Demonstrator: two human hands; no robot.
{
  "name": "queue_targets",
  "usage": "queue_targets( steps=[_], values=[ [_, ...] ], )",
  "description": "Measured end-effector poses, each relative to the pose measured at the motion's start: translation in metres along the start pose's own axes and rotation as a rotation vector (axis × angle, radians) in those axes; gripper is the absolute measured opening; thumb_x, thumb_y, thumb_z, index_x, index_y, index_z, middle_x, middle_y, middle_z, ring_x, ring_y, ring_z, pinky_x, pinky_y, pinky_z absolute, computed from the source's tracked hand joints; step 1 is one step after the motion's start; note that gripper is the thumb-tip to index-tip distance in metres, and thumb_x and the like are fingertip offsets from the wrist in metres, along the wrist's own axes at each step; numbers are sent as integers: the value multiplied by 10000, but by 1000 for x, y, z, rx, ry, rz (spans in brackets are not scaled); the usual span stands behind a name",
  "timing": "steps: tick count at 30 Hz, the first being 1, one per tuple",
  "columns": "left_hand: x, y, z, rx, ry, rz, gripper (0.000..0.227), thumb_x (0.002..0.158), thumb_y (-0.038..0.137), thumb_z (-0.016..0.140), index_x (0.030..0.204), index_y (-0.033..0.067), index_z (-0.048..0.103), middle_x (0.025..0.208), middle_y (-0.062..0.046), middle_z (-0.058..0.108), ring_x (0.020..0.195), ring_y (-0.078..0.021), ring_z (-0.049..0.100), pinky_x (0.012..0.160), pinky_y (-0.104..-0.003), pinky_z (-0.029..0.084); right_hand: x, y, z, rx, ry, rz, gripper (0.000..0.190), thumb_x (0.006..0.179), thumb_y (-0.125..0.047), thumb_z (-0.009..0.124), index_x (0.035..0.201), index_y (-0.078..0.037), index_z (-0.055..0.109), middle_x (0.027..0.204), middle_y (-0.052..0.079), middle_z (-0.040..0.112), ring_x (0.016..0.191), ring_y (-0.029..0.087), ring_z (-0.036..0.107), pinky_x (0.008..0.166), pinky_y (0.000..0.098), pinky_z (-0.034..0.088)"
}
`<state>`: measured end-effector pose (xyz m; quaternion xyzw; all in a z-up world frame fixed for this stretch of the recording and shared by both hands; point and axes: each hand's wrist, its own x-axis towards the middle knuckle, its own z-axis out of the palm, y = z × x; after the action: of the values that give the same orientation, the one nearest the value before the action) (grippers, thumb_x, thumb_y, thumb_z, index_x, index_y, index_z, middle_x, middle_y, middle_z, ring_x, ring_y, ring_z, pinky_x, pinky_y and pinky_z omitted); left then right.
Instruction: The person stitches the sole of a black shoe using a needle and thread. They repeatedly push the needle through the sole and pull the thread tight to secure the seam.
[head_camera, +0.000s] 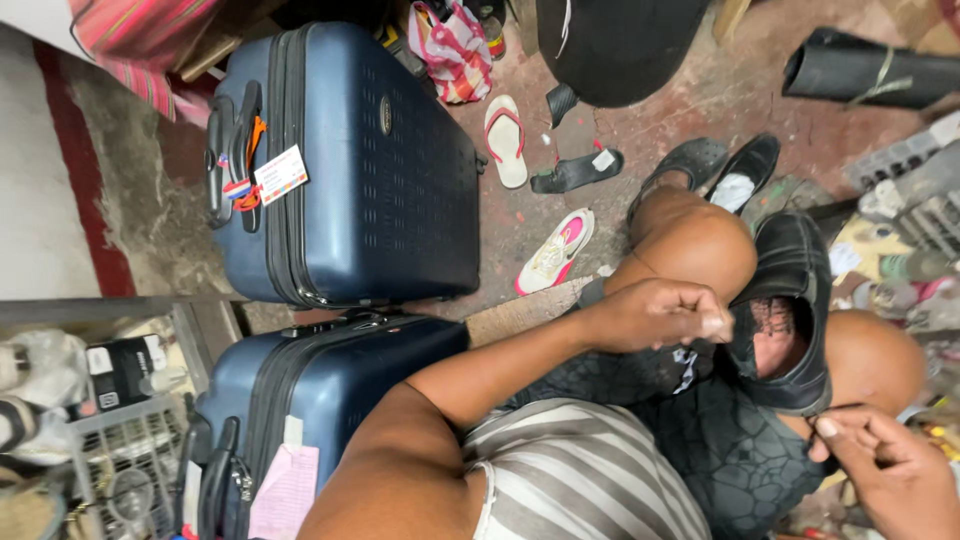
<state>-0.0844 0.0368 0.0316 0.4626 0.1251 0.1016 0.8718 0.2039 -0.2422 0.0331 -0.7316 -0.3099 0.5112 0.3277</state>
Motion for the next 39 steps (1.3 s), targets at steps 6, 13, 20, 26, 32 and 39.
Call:
queue_targets(
  steps=[6,13,20,26,32,39],
  values=[
    [35,-35,8,-77,28,-144,371,1195,306,497,1191,-7,698,939,-38,591,779,-90,448,617,-245,352,-7,-13,7,-63,4,24,186,1031,-86,613,1104,60,703,813,112,693,742,133,630,671,261,486],
    [50,-44,37,754,-72,87,324,1030,223,493,1260,72,665,1137,-141,753,1058,-282,720,955,-394,539,-13,-38,18,-197,50,75,231,1012,-135,587,1134,11,718,760,69,685,704,74,594,591,214,440],
    [66,-49,31,257,-322,27,391,986,41,535,1371,18,604,1304,-115,734,1206,-133,685,1081,-326,541,-20,-83,33,-569,96,195,212,1032,-190,636,1166,-104,775,785,10,685,534,134,572,511,279,441],
    [66,-50,28,366,-319,-78,311,962,52,575,1255,21,672,1074,-67,796,970,-98,708,884,-306,578,-27,-120,50,-651,166,127,191,1009,-196,651,1144,-122,765,784,22,704,615,128,656,569,279,526],
    [71,-46,31,619,-275,-42,201,862,132,646,1036,44,694,794,-81,723,715,-174,686,701,-364,546,-35,-134,59,-697,234,-27,223,1007,-257,641,1167,-127,726,886,100,730,686,218,670,655,332,561],
    [65,-54,28,722,-245,1,149,794,178,667,840,39,644,749,-143,677,701,-300,688,645,-446,533,-31,-140,68,-1030,246,-17,236,1021,-315,600,1011,-87,660,921,183,694,844,426,670,705,543,494]
  ],
)
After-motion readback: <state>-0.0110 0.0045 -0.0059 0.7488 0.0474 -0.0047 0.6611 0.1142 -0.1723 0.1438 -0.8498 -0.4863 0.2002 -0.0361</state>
